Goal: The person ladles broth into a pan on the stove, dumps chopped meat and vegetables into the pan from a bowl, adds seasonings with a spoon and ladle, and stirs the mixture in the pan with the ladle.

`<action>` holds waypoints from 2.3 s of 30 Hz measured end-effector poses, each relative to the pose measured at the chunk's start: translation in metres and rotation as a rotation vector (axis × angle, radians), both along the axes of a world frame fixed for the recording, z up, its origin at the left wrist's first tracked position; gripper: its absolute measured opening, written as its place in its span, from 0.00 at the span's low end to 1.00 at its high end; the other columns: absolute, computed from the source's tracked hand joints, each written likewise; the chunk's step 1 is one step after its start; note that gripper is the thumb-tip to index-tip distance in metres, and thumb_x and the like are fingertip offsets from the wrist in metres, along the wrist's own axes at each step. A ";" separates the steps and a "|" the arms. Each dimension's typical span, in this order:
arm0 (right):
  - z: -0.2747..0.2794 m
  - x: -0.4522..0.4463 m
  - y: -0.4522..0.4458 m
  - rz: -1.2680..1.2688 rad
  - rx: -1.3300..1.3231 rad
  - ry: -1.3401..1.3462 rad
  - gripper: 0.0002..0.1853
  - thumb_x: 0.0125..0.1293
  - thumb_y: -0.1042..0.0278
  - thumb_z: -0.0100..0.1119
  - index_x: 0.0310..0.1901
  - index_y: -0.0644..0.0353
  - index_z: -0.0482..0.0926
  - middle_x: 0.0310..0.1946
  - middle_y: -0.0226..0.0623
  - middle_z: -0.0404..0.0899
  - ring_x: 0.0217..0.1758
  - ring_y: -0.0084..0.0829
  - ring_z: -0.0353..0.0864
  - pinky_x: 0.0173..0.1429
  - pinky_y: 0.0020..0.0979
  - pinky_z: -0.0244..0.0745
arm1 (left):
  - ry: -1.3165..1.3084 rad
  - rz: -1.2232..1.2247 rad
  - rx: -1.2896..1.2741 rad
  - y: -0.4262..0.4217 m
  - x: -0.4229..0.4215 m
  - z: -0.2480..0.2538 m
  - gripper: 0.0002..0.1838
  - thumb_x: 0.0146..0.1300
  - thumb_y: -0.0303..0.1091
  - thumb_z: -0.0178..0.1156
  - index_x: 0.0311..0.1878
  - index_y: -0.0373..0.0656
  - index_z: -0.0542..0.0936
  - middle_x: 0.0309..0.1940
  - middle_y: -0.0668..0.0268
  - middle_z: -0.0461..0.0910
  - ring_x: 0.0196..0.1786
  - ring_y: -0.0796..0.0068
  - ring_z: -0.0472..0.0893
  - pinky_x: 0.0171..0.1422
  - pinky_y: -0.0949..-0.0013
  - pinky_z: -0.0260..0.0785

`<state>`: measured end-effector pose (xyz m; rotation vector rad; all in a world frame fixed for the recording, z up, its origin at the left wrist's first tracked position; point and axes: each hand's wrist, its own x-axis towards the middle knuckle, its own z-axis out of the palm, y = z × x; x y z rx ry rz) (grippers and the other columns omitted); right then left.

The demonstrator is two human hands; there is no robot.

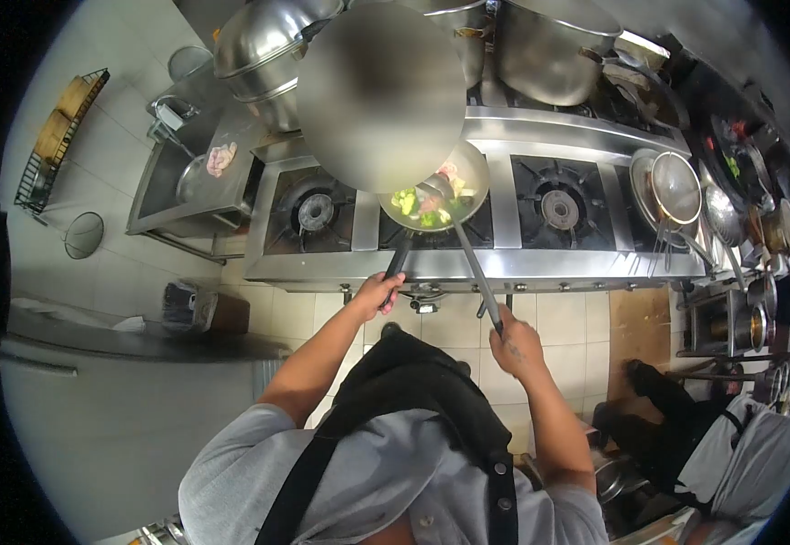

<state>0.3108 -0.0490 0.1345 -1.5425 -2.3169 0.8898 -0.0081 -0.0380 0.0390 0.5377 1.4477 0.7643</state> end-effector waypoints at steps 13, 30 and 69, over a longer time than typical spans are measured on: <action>-0.019 -0.019 0.016 -0.140 -0.019 0.082 0.25 0.57 0.67 0.54 0.57 0.68 0.67 0.32 0.60 0.79 0.38 0.56 0.79 0.47 0.49 0.74 | 0.000 0.021 0.038 -0.009 0.006 -0.007 0.19 0.64 0.50 0.57 0.43 0.43 0.73 0.19 0.71 0.70 0.14 0.80 0.67 0.16 0.73 0.56; -0.010 -0.061 -0.003 -0.229 0.020 -0.005 0.24 0.57 0.69 0.55 0.57 0.59 0.68 0.31 0.55 0.80 0.38 0.54 0.79 0.44 0.48 0.74 | -0.083 -0.053 0.058 -0.011 -0.043 -0.010 0.18 0.65 0.49 0.55 0.44 0.43 0.71 0.22 0.70 0.72 0.15 0.79 0.69 0.17 0.73 0.60; 0.025 -0.152 -0.193 -0.734 0.427 0.703 0.22 0.59 0.64 0.55 0.55 0.58 0.68 0.27 0.47 0.78 0.31 0.50 0.78 0.35 0.44 0.71 | -0.617 -0.873 0.592 -0.067 0.071 0.103 0.20 0.68 0.40 0.48 0.58 0.38 0.66 0.43 0.56 0.76 0.47 0.65 0.77 0.52 0.62 0.70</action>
